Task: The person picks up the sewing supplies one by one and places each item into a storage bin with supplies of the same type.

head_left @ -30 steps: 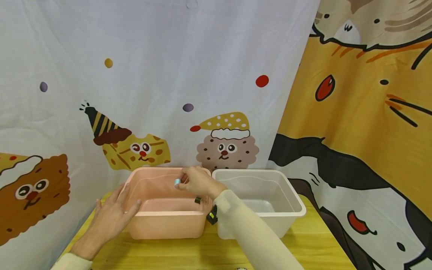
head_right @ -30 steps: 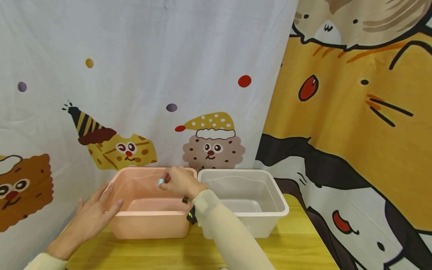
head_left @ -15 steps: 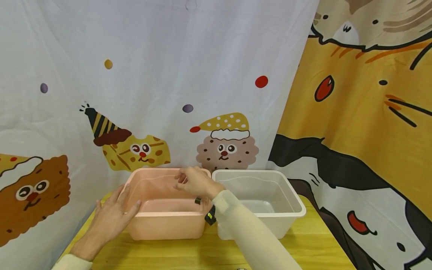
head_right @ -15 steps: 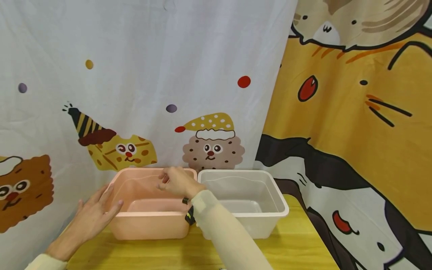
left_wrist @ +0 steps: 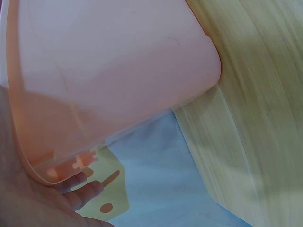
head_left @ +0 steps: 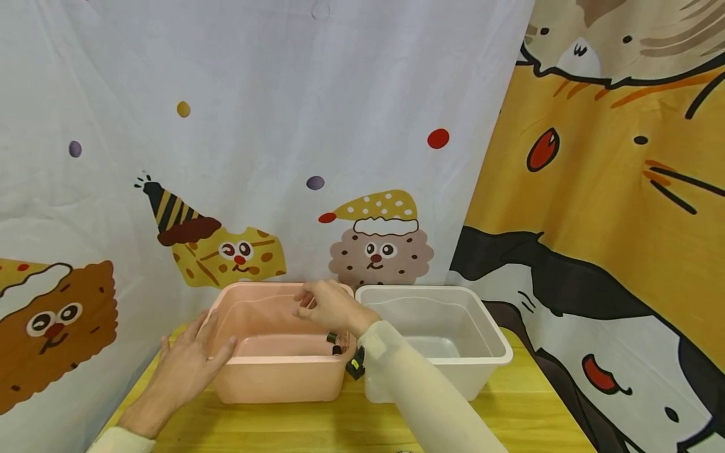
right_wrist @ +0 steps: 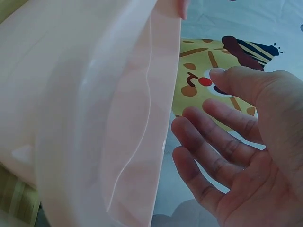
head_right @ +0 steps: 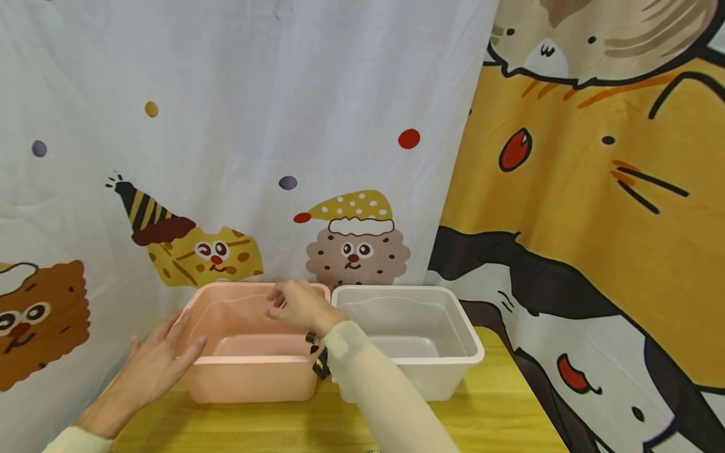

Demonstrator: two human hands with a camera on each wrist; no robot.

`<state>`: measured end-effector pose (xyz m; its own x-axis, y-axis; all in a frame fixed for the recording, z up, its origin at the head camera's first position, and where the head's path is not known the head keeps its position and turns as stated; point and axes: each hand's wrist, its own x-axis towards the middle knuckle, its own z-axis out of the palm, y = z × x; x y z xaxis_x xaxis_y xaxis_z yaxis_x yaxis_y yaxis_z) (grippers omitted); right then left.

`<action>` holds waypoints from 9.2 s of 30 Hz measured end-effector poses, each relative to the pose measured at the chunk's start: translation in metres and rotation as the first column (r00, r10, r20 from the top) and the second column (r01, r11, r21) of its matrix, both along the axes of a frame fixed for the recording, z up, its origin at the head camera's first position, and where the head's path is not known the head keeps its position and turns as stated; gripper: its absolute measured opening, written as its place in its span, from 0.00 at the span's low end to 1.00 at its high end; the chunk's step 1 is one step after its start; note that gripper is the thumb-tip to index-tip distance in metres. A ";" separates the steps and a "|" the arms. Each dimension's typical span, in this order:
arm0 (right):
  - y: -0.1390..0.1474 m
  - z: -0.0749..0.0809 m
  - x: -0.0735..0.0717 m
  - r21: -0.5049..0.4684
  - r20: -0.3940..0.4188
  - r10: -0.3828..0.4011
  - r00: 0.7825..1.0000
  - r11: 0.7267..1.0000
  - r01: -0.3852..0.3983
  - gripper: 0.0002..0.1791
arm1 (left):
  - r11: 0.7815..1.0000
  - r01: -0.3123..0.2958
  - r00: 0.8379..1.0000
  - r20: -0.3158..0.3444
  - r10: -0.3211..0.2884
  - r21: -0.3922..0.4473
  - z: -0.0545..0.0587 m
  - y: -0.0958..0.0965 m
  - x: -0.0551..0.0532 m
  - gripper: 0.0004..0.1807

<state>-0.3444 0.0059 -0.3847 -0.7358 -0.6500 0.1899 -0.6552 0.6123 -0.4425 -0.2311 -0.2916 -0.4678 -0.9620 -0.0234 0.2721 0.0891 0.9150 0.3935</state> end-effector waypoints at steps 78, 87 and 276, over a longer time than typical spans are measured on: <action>0.095 -0.020 0.074 -0.202 -0.011 0.082 0.997 0.976 -0.083 0.07 | 1.000 0.000 1.000 0.002 0.000 0.020 -0.002 -0.001 -0.002 0.53; 0.108 -0.025 0.092 -0.246 -0.044 0.086 0.995 0.965 -0.095 0.05 | 1.000 0.003 1.000 -0.013 -0.003 0.002 0.000 -0.001 0.000 0.51; 0.256 -0.104 0.140 0.078 -0.098 -0.245 0.964 0.964 0.253 0.11 | 0.994 -0.008 1.000 -0.023 0.005 -0.110 0.006 0.001 -0.001 0.52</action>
